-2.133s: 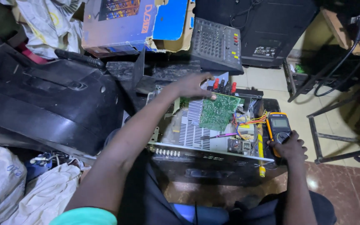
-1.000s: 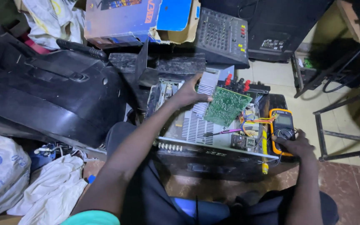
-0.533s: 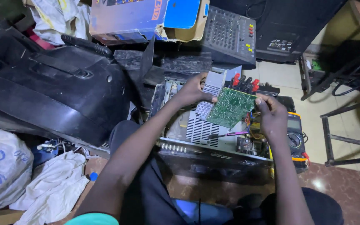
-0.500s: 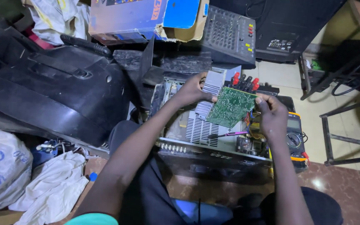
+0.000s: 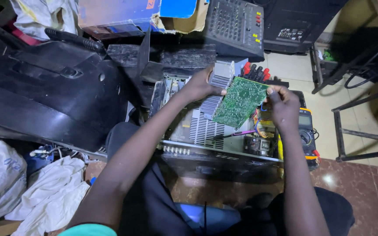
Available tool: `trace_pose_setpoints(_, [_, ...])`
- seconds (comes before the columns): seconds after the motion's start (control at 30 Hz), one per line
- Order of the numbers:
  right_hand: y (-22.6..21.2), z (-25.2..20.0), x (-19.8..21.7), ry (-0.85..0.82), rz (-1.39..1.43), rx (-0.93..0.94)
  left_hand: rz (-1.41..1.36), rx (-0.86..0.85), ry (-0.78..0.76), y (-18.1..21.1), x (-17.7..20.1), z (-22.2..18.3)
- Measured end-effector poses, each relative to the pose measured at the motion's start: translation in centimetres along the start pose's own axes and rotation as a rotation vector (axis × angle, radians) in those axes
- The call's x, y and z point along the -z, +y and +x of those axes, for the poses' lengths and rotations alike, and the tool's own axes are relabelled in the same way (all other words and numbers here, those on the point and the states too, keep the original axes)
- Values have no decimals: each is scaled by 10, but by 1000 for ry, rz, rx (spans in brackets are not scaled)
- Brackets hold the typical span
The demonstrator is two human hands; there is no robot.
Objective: Cleaning and testing a circuit board inside an electronic device using a brush and a digital multimeter.
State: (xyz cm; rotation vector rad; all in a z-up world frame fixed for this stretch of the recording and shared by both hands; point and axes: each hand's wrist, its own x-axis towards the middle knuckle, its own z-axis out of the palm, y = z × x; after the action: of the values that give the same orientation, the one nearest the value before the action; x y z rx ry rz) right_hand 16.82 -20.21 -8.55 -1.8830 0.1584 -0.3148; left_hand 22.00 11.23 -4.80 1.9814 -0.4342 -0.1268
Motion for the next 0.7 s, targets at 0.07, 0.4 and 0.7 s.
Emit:
trace_pose_setpoints(0.07, [-17,-9,1,-21,41,-54,122,-51,58,-7,3,1])
trace_pose_setpoints(0.4, [-29,-58,82,140,1,81,49,-156,84,-27,16,-20])
trace_pose_setpoints(0.7, [185,-66,218,315,-315,-612,154,-102,330,52,4,-98])
